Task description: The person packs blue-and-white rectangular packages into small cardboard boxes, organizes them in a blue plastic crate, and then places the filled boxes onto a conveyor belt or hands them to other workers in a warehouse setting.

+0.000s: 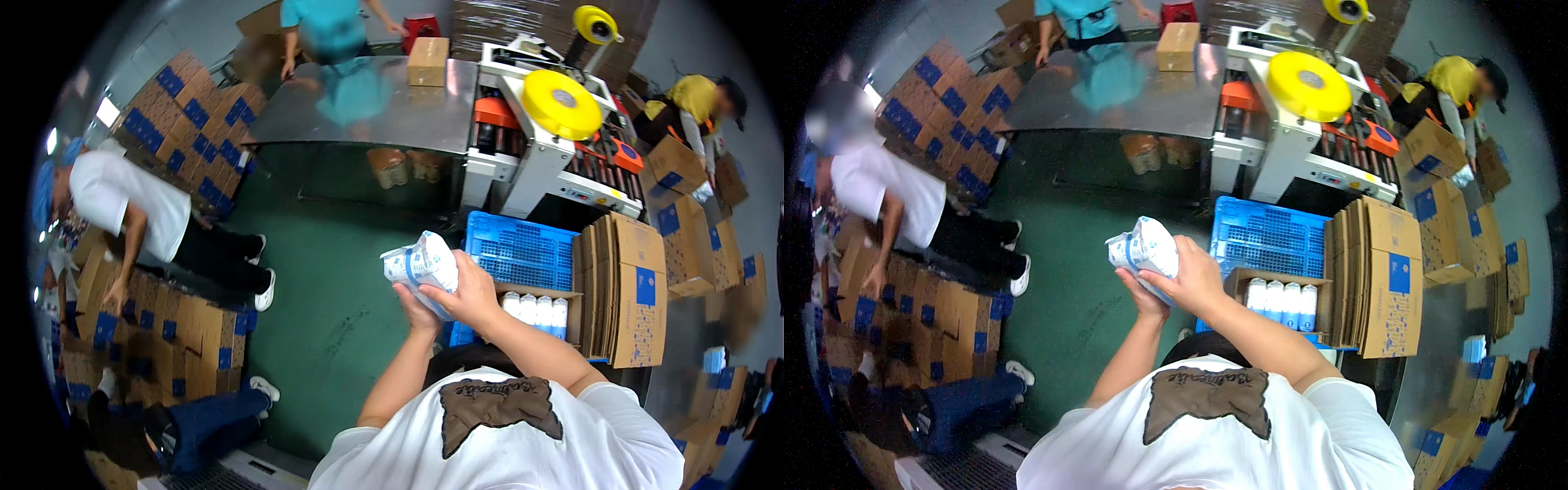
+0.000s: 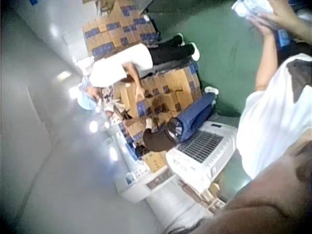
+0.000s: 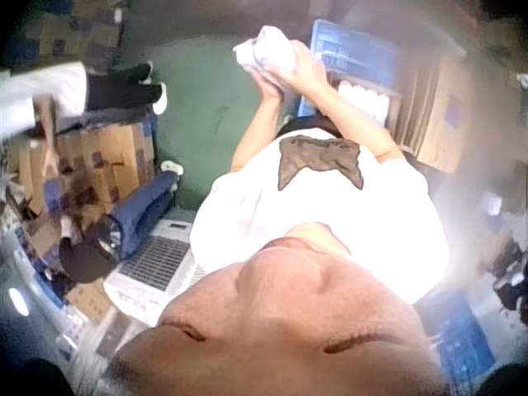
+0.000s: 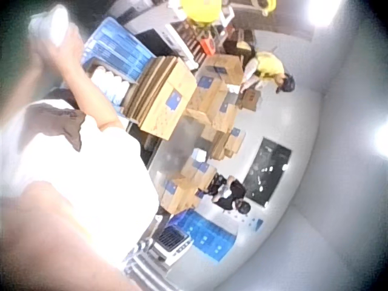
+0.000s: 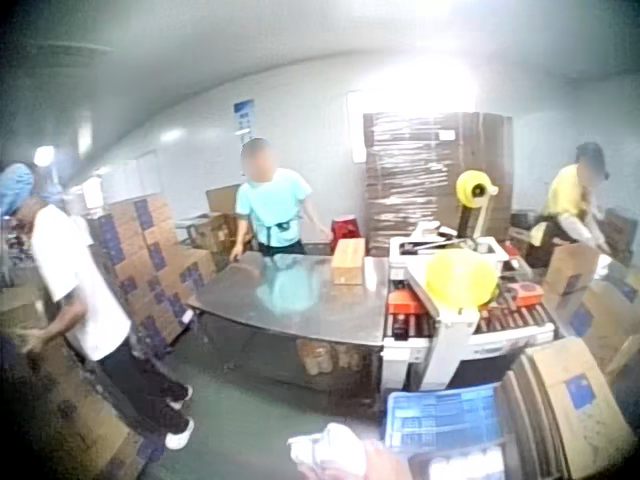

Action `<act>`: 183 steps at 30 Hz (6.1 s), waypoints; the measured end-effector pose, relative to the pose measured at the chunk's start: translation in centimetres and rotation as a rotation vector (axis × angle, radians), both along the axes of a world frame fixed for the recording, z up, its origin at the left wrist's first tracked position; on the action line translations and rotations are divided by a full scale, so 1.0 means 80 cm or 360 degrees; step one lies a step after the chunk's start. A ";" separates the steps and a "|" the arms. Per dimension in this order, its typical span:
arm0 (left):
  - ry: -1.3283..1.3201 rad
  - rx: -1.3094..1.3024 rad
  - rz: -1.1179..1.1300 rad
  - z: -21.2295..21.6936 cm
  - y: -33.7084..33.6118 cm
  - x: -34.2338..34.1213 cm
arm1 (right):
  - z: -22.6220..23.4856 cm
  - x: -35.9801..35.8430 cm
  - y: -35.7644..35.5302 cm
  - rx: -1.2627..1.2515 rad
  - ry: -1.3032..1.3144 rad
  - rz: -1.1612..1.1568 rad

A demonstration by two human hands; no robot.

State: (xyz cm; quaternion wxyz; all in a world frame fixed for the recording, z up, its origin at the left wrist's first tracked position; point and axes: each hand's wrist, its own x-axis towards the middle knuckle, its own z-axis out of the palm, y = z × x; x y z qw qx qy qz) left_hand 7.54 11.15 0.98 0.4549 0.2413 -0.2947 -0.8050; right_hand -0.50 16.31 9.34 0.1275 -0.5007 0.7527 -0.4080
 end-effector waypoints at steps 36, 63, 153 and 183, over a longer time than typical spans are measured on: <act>-0.0893 0.1193 -0.1662 -0.123 0.121 -0.092 | -0.194 -0.164 0.267 0.0165 -0.0174 -0.0008; -0.2281 -0.1590 -0.1532 -0.247 0.146 -0.056 | -0.395 -0.088 0.141 0.1308 -0.0769 -0.0787; -0.2399 -0.0987 -0.1482 -0.296 0.108 -0.090 | -0.299 -0.217 0.260 0.0543 -0.1670 -0.0562; -0.2392 -0.0972 -0.1529 -0.277 0.122 -0.084 | -0.426 -0.155 0.200 0.1141 -0.0449 -0.0337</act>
